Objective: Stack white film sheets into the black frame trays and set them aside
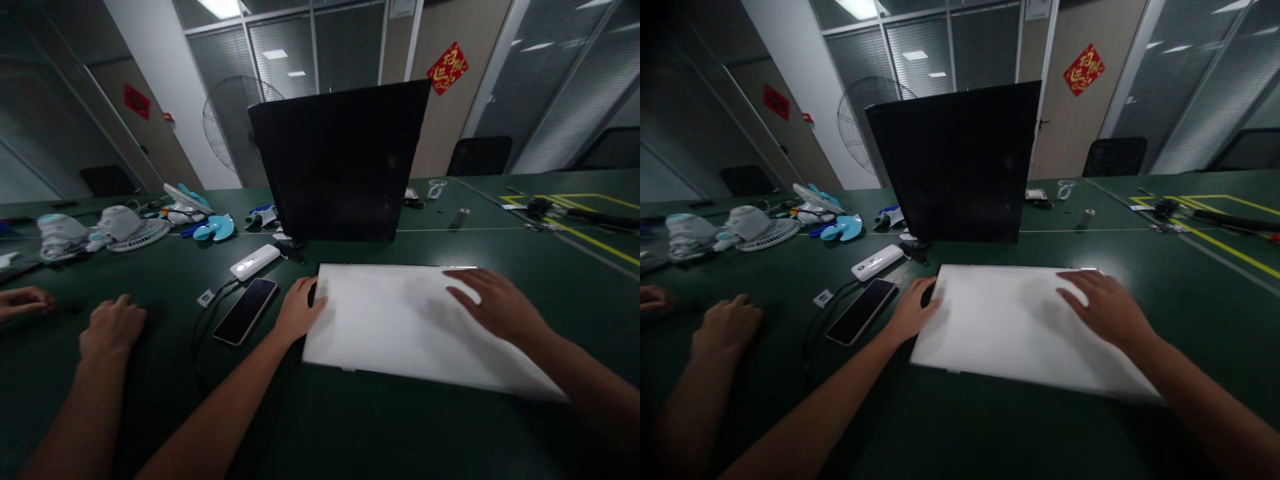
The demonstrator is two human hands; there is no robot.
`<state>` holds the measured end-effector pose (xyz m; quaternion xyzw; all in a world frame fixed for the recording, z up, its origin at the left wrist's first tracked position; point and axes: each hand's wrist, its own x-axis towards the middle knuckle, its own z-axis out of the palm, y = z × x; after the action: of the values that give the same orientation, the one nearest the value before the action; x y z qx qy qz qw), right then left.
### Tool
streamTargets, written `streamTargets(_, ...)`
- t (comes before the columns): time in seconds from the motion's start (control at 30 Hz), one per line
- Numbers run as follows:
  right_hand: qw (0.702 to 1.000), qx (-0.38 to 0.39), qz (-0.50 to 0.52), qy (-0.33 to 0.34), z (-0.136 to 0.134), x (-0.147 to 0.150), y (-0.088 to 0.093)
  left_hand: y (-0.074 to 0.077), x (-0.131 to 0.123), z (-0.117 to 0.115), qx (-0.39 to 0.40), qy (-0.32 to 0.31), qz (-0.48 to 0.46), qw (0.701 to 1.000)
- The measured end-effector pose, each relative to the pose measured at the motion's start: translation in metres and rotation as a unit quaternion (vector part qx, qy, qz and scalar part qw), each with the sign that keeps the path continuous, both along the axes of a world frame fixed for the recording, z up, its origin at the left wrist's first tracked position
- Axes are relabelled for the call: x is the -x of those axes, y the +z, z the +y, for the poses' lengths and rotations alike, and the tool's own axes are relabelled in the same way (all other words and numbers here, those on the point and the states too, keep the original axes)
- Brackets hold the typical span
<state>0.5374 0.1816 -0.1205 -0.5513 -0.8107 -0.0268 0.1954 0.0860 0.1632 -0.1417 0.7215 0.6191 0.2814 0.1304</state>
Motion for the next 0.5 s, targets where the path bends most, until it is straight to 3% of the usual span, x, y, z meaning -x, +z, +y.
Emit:
streamTargets(0.07, 0.985, 0.057, 0.064, -0.151, 0.018, -0.049, -0.008, -0.002, 0.001, 0.000, -0.008, 0.007, -0.002, 1.000)
streamTargets(0.17, 0.961, 0.103, 0.102, -0.235, 0.026, -0.097, -0.020, -0.005, 0.001, 0.000, 0.006, 0.004, 0.039, 0.999)
streamTargets(0.37, 0.971, 0.148, 0.114, -0.146, 0.023, -0.109, -0.034, -0.009, 0.002, 0.004, 0.020, -0.023, 0.082, 0.996)
streamTargets(0.5, 0.975, 0.158, 0.097, -0.125, 0.023, -0.110, -0.036, -0.013, 0.005, 0.006, 0.007, -0.032, 0.088, 0.996)
